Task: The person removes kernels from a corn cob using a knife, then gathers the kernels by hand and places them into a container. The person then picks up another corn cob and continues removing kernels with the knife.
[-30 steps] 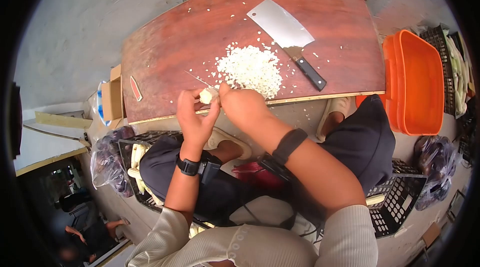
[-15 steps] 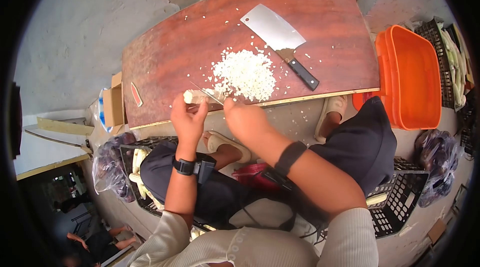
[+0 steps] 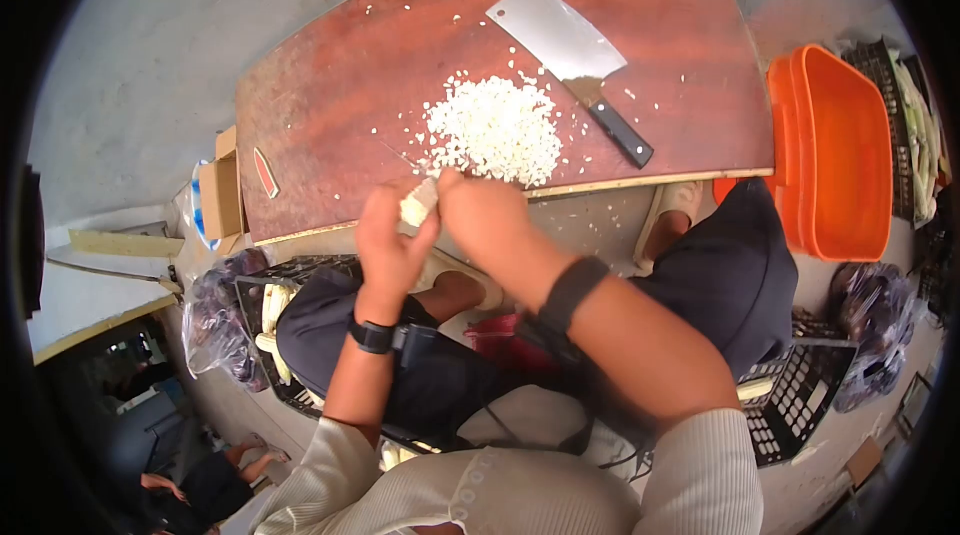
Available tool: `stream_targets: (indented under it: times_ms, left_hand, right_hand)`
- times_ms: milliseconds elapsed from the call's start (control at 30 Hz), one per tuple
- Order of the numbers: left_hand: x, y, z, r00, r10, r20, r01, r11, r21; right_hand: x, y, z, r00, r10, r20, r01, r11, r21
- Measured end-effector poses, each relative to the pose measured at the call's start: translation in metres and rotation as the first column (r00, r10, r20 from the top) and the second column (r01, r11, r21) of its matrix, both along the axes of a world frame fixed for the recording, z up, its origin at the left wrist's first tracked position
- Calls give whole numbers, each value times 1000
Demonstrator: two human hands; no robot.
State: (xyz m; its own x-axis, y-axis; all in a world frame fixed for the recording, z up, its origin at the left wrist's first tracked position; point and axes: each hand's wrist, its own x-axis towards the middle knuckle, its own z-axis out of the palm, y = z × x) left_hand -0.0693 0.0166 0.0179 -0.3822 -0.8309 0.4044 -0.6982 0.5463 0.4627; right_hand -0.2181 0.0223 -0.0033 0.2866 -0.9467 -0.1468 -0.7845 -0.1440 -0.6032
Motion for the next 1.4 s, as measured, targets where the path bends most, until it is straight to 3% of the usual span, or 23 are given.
stream_targets:
  times_ms: [100,133,233,367,567,667,867,967,1067,1267,1367,1400]
  left_hand:
    - [-2,2,-9,983,148,-104,-135,983,122]
    - [-2,0,-5,986,153,-59,-144,981,129]
    - [1,-5,-6,934,249,-255,-171,941,292]
    - [-1,-2,-7,903,313,-295,-220,926,308]
    - [-1,1,-7,935,290,-203,-216,922,322]
    - [9,3,-20,895,355,-271,-239,893,381]
    - [9,3,-23,949,261,-178,-210,942,262]
    - [7,1,-16,897,376,-233,-246,862,443]
    - [13,-2,-22,936,297,-186,-222,914,340]
    - [11,-1,-21,924,307,-226,-220,914,340]
    - [13,-8,-15,949,263,-177,-192,921,339]
    - [10,-8,-11,967,232,-104,-198,944,263]
  right_hand:
    - [-2,-11,-12,1000,25,17,-25,1000,5]
    - [0,-13,-12,1000,15,15,-15,1000,13]
    - [7,-15,-11,1000,20,-9,-20,999,38]
    - [12,-13,-9,1000,7,5,-7,1000,29]
    - [13,1,-20,999,-52,0,52,994,-95]
    - [7,15,-23,998,-57,22,58,995,-78]
    - [-4,25,-13,998,-7,-57,8,1000,27]
    - [-1,21,-11,999,-44,-16,44,998,34]
    - [1,17,-12,1000,-25,-16,26,999,39]
    - [8,-1,-10,998,-3,-69,8,997,82]
    - [8,-13,-9,999,24,-31,-21,997,78]
    - [10,-15,-10,1000,21,-18,-19,997,81]
